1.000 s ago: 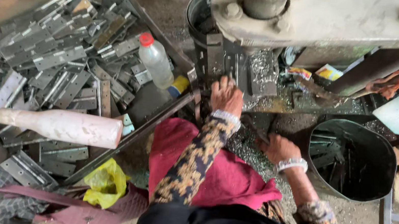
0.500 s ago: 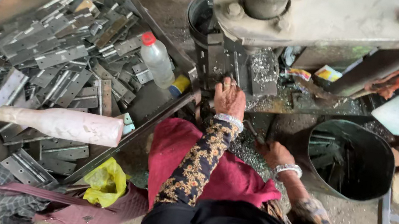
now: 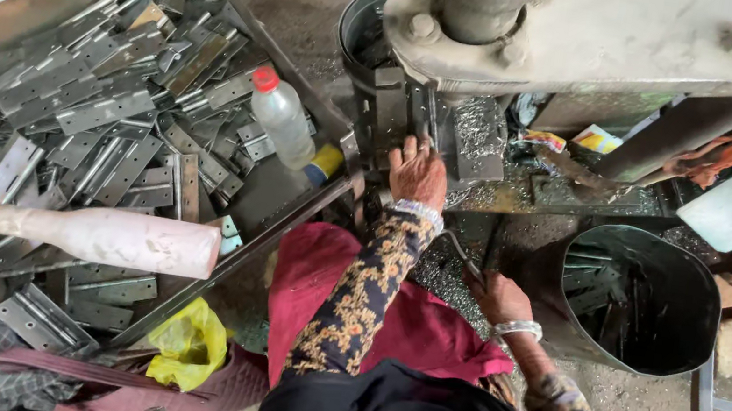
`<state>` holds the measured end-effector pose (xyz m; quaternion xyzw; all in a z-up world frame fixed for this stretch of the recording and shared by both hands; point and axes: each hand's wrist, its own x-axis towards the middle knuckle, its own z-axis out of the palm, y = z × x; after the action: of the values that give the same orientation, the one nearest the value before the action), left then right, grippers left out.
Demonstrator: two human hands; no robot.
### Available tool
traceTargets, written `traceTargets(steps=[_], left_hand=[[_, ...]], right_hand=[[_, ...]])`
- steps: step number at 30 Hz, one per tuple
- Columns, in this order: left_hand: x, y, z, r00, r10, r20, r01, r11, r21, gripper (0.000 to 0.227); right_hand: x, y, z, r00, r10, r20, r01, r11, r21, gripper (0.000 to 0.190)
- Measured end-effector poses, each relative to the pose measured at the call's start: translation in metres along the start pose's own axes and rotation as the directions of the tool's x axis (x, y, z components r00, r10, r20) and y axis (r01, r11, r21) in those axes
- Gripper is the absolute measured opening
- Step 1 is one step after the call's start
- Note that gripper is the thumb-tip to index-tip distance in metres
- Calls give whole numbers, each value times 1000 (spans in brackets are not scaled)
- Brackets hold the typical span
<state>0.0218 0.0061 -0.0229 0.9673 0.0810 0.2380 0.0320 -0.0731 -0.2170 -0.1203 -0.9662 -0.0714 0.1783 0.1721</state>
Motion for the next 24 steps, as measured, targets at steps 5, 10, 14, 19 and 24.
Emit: traceTargets(steps=[5,10,14,19,24], left_hand=[[-15,-6,4,974,-5,226,6,1000,-1,29],[-8,-7,10,987,-19,158,21,1000,-11,32],[-5,-6,0,982,-53,182,60,998,-33,34],[28,-8,-21,885,-32,464,-37,990,139,32],[40,-10,-1,973,-47,227,9,986,164,34]], right_hand=[[-3,1,-4,999,-33,31,31,998,62,59],[13,20,17,1000,-20,-21,22,996,88,61],[16,28,46,998,-65,-7,65,988,137,58],[35,38,29,993,-116,-6,115,993,-41,57],[23,51,47,999,-37,-30,39,997,67,54]])
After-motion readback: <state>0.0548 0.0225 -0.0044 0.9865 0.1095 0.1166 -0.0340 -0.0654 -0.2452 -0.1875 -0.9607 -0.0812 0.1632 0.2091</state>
